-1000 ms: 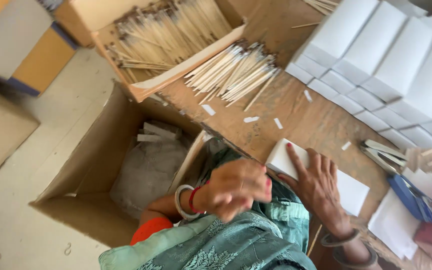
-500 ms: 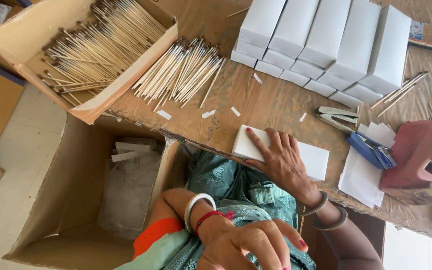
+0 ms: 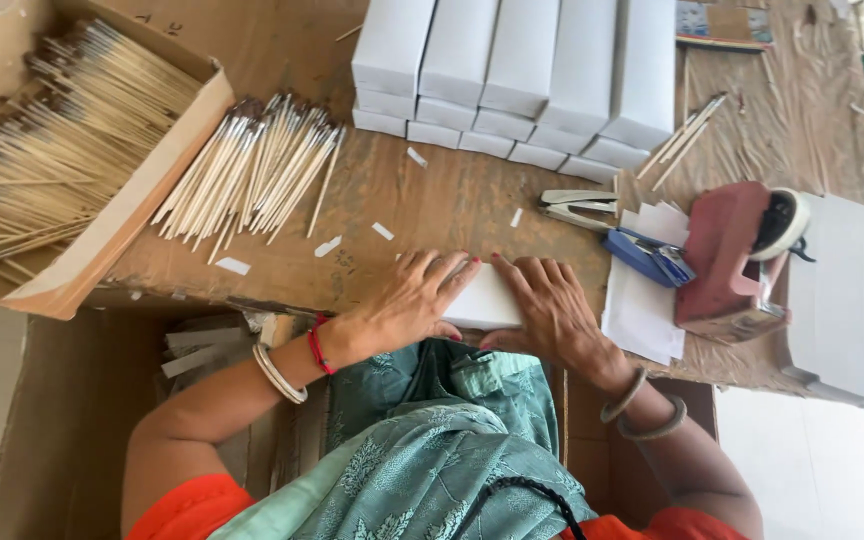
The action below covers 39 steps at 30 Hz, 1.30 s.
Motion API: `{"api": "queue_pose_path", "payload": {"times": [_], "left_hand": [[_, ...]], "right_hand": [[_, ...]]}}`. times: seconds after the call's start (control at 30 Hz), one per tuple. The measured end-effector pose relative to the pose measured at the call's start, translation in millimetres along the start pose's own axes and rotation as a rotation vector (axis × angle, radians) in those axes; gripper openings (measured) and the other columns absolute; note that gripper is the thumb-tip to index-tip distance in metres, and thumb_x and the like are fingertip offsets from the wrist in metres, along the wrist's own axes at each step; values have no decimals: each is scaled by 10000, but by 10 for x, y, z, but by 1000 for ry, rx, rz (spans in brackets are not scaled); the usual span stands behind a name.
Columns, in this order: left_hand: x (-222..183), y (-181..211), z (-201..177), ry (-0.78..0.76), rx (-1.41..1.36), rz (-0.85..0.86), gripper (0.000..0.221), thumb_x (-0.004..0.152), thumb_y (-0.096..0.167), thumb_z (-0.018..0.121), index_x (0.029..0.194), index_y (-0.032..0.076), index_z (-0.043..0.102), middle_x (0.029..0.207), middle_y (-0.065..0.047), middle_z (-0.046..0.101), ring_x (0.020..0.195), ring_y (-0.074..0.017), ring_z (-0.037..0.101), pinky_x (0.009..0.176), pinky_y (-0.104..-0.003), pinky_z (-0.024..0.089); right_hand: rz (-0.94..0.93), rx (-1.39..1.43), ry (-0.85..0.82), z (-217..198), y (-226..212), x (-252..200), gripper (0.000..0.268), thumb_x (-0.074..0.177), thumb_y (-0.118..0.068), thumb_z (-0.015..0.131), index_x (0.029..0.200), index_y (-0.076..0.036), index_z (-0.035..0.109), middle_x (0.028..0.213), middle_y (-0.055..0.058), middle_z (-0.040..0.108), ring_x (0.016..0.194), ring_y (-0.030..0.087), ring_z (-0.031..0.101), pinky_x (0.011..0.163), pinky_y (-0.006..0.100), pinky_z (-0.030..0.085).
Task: The person places bundles of wooden sticks with brown tips into small cardboard boxes, adds a piece of bubble wrap, and secures the boxes with a stapler.
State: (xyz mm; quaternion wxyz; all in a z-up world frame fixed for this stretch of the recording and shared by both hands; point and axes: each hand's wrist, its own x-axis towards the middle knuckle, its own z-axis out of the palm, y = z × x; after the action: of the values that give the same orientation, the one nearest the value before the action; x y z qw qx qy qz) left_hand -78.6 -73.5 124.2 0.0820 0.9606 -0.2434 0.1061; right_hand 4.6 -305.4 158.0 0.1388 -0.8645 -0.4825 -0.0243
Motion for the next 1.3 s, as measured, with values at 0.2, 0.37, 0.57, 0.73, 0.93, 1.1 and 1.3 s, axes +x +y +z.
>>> {"api": "queue_pose_path", "payload": {"times": [0.2,0.37,0.57,0.73,0.93,1.1,1.3], "left_hand": [[657,-540,-122,-670,-325,-112,890,694,278,811,1438,-4,412,1125,-178,618,923,-299,663,786,-373,619],[595,-661,-64,-597,-299,-81,483,755,316,831,1040,-48,690,962,-168,670,762,-289,655,662,-403,604],[70,-213,-153,204,-243,-40,467,895,328,766,1247,27,708,1164,-178,694,814,-270,679,696,-392,595],[-6,-109,-244,391,-248,50,340,933,325,753,1203,119,776,1226,-111,712,990,-269,714,860,-383,610],[136,-125,-267,376,-378,181,219,852,141,823,1064,122,770,1167,-119,734,845,-260,738,707,-358,582],[129,-144,-181,442,-403,93,155,840,103,828,964,126,737,1151,-111,758,794,-237,729,689,-344,585],[102,-171,-161,447,-405,93,167,844,112,824,987,129,739,1145,-116,756,812,-225,739,692,-333,592]], "right_hand": [[-185,-71,58,93,176,304,905,629,-657,822,1221,-21,566,1087,189,638,980,347,631,898,522,508],[-199,-156,137,364,321,465,526,952,-484,794,1177,-49,602,957,119,700,785,251,691,663,396,579],[-187,1,-89,-91,271,520,565,808,-537,824,1093,-86,640,811,110,725,607,251,700,537,386,577],[-83,-21,-211,-113,57,470,618,768,-550,857,1103,-73,652,838,126,728,711,301,710,635,435,570],[31,-95,373,-266,107,-498,603,811,-393,838,1240,-7,661,1170,147,704,1149,307,628,1027,503,448],[767,-133,870,-400,973,-1628,172,1030,-95,718,1195,-47,699,1208,131,688,1186,288,634,1061,435,498],[1047,739,598,-688,1375,-1606,245,1087,-295,547,1187,-85,623,1110,79,689,1027,203,678,860,404,585]]}}
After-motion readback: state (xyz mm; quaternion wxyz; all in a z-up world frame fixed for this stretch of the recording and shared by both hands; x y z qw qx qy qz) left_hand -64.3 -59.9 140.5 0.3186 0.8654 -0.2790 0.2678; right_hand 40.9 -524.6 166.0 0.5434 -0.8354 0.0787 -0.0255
